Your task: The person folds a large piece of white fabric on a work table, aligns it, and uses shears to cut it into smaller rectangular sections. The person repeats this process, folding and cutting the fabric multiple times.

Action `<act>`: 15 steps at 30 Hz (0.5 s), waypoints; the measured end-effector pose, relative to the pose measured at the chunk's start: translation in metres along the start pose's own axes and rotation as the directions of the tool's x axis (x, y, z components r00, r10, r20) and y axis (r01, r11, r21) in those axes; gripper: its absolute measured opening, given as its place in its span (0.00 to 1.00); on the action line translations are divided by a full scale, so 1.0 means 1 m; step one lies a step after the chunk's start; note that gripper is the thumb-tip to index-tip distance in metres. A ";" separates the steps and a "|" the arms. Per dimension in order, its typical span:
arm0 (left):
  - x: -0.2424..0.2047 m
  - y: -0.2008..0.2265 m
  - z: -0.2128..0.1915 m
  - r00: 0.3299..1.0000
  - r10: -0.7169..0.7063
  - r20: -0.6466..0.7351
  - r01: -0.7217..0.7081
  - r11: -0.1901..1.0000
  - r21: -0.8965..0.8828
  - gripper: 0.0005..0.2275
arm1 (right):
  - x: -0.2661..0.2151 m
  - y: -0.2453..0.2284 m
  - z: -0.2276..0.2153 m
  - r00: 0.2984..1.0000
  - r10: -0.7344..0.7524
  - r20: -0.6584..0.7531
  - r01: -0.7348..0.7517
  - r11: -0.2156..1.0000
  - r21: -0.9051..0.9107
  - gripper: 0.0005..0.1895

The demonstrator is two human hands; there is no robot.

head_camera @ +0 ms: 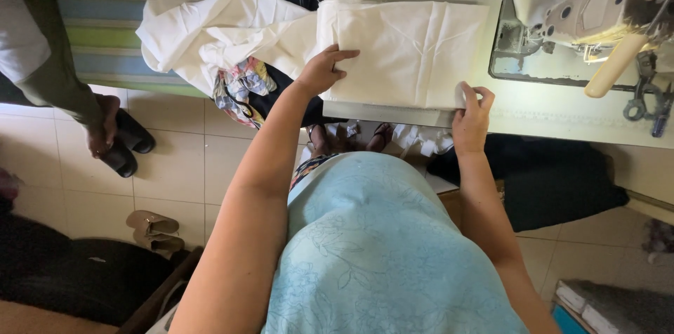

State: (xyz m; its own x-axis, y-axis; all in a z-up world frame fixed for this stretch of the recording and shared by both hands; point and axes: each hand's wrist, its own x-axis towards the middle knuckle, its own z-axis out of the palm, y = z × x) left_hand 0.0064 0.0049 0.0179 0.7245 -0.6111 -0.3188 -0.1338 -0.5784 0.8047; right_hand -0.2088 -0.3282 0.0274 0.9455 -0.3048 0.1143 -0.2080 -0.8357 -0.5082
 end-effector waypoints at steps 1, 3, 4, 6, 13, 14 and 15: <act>-0.001 0.001 -0.001 1.000 0.002 0.002 -0.002 0.999 -0.042 0.26 | 0.000 0.001 0.002 0.999 0.028 0.029 -0.029 1.000 0.007 0.32; -0.001 -0.005 -0.006 1.000 0.005 0.017 -0.003 0.997 -0.083 0.26 | 0.002 0.000 0.002 0.999 0.028 0.036 -0.029 0.999 0.015 0.33; 0.000 -0.008 -0.008 0.999 0.010 0.034 -0.006 0.993 -0.121 0.26 | 0.003 0.001 0.003 0.999 0.031 0.041 -0.032 0.999 0.022 0.34; 0.001 -0.006 -0.016 0.998 0.033 0.051 -0.025 0.990 -0.137 0.27 | 0.004 0.000 0.003 0.998 0.034 0.045 -0.035 0.999 0.031 0.34; -0.002 0.006 -0.021 0.986 -0.118 0.120 0.134 0.982 -0.136 0.33 | 0.001 0.011 0.009 0.999 0.003 0.039 -0.002 0.999 -0.033 0.38; -0.003 0.008 -0.023 0.986 -0.115 0.122 0.131 0.982 -0.133 0.33 | -0.002 0.011 0.013 0.999 0.006 0.035 -0.004 0.999 -0.034 0.38; -0.002 0.012 -0.024 0.977 -0.163 0.135 0.179 0.978 -0.110 0.36 | -0.002 0.013 0.015 0.999 -0.006 0.043 0.008 0.999 -0.053 0.39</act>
State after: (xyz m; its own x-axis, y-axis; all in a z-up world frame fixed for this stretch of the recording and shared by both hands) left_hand 0.0200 0.0123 0.0404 0.6384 -0.5757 -0.5108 0.0735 -0.6151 0.7850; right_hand -0.2096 -0.3317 0.0073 0.9567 -0.2800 0.0800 -0.2135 -0.8613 -0.4611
